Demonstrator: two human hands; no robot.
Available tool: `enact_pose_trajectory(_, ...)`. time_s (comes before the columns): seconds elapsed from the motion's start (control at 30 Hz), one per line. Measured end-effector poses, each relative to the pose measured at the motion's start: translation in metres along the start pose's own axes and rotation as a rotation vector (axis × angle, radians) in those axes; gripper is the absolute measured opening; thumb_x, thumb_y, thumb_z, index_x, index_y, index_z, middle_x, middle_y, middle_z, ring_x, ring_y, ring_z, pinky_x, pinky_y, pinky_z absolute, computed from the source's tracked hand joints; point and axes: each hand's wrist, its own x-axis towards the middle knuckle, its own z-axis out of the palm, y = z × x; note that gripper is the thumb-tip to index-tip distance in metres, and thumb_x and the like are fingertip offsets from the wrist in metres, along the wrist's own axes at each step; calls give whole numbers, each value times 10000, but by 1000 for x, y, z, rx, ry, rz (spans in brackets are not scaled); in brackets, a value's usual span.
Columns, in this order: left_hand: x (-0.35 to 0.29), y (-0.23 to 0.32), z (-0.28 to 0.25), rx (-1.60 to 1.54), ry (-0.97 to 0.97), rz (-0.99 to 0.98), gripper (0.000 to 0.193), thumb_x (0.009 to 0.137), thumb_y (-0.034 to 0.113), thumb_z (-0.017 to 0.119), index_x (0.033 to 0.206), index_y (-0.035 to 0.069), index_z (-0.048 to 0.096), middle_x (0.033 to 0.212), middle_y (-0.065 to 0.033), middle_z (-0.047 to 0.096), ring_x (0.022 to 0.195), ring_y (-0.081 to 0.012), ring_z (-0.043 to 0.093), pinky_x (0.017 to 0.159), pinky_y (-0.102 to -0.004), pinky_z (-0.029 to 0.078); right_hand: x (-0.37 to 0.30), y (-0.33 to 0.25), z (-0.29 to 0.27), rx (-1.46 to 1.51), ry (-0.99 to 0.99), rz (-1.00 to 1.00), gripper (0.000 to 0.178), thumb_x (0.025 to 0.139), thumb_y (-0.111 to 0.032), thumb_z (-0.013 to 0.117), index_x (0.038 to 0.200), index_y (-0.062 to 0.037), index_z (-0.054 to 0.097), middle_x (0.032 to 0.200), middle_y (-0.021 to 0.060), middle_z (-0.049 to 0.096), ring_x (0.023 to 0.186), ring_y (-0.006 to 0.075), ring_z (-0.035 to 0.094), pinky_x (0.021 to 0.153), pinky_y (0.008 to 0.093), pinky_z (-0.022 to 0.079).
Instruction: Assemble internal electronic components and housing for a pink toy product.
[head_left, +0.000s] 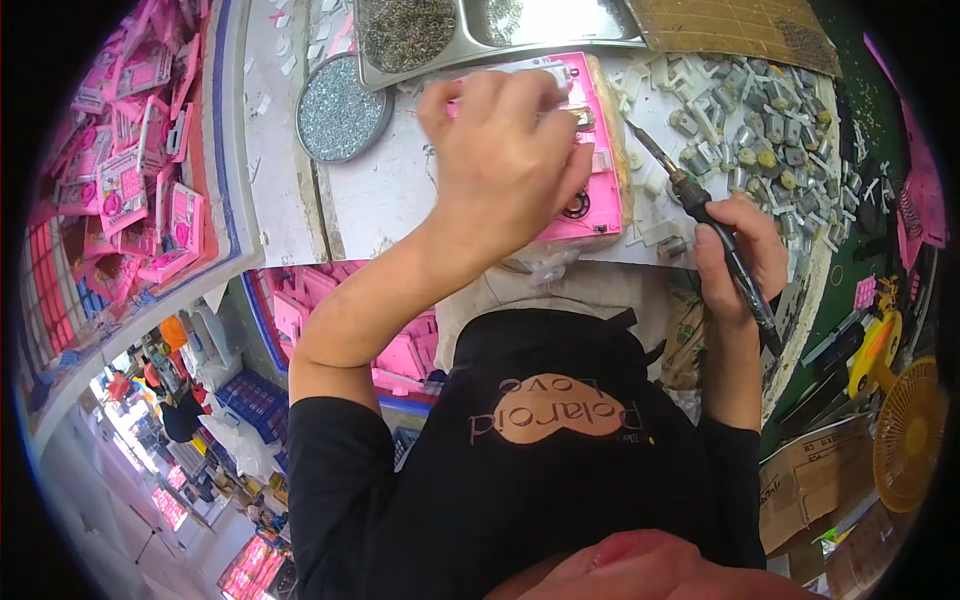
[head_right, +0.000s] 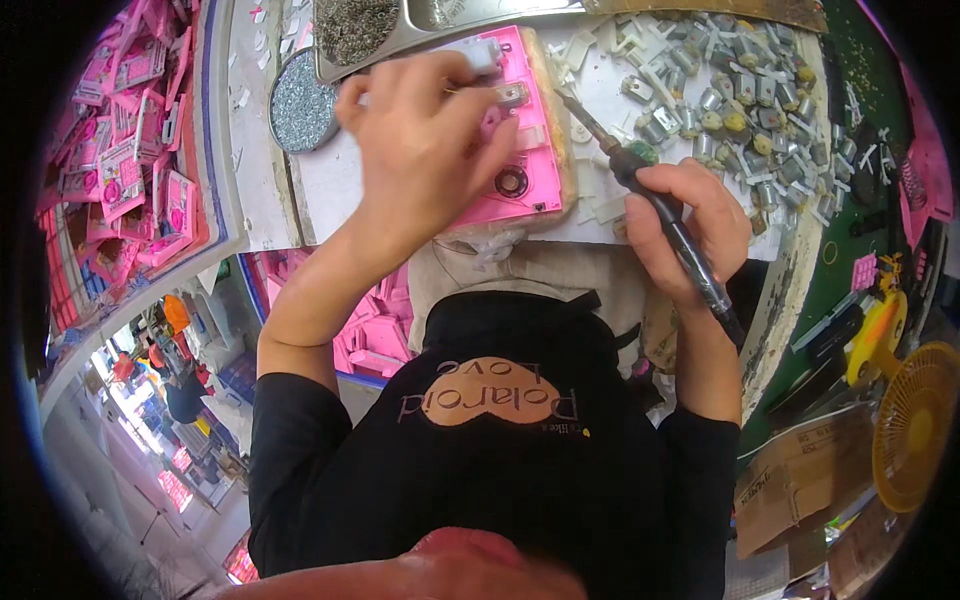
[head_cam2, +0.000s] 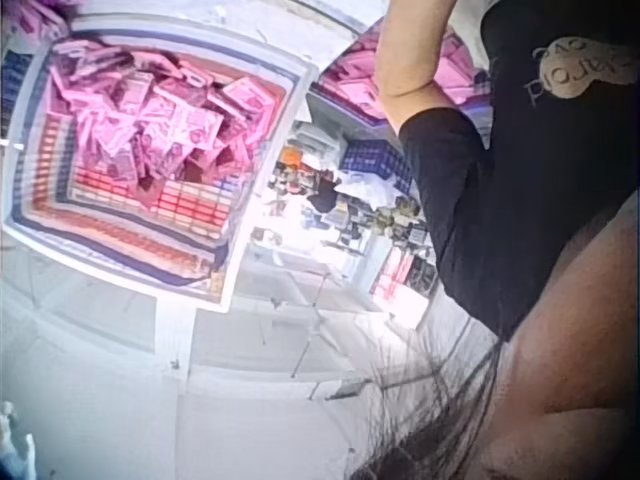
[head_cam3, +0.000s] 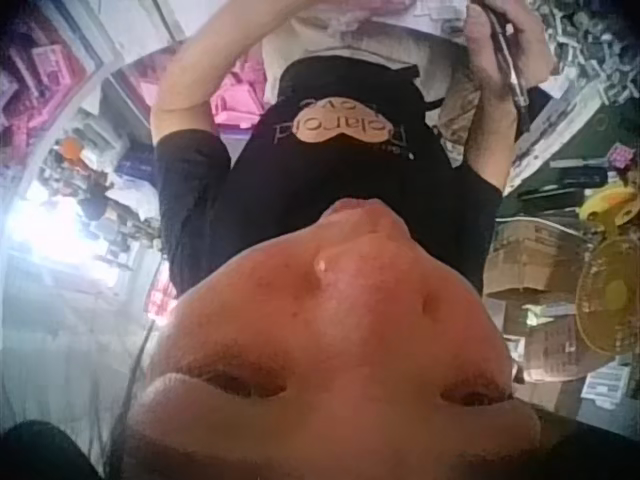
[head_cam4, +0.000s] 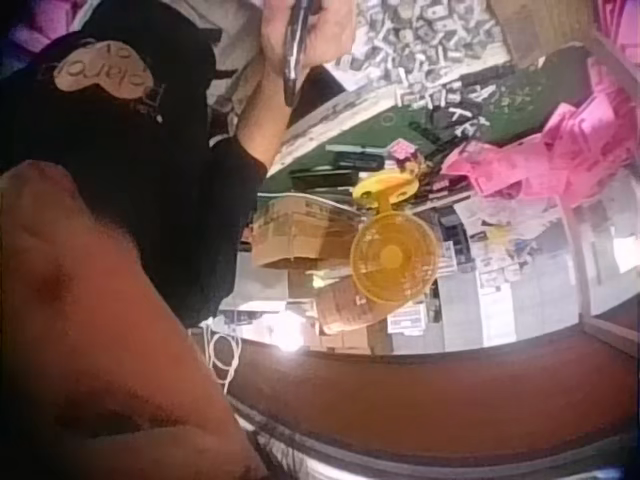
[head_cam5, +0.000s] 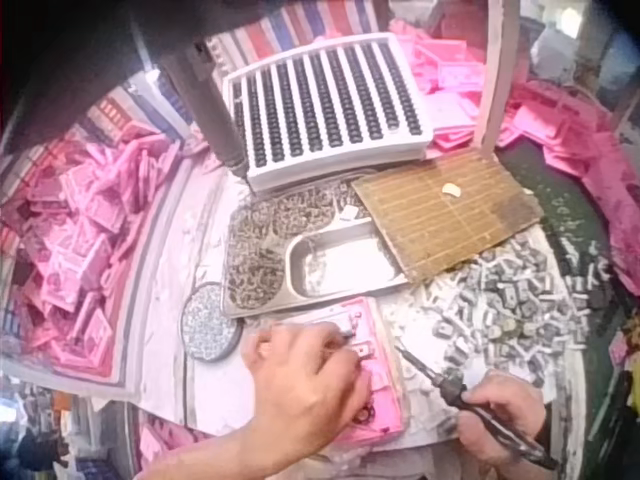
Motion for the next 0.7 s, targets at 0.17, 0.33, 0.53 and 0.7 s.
enact_pose_trajectory(0.17, -20, -56, -16, -96, -27, -131, 598, 772, 309, 843, 1278, 89, 614, 1108, -89, 668, 1004, -316, 640, 833, -425, 522, 0, -3, -3, 41, 27, 49, 252, 827, 9, 750, 1064, 34, 669, 864, 103, 654, 721, 149, 563, 663, 260, 442)
enact_pose_trajectory(0.33, -50, -51, -19, -11, -164, -279, 340, 846, 244, 805, 1109, 79, 666, 898, -87, 694, 759, -258, 693, 626, -358, 544, 11, -3, 5, -9, 17, -2, 269, 835, -3, 757, 1088, 28, 672, 932, 122, 686, 768, 150, 601, 726, 260, 472)
enact_pose_trajectory(0.53, -43, -51, -9, -55, -223, -285, 141, 841, 169, 749, 911, 79, 666, 839, -81, 687, 732, -285, 678, 619, -372, 533, 19, -8, 15, 4, -5, 1, 276, 844, 7, 755, 1103, 39, 665, 953, 122, 687, 778, 132, 598, 735, 236, 466)
enact_pose_trajectory(0.7, -25, -60, -12, -206, -75, -263, 107, 816, 117, 715, 874, 59, 645, 795, -82, 673, 726, -289, 672, 632, -381, 538, 19, -8, 22, 53, 41, -3, 297, 858, -3, 751, 1134, 48, 652, 968, 123, 688, 779, 130, 606, 736, 236, 474)
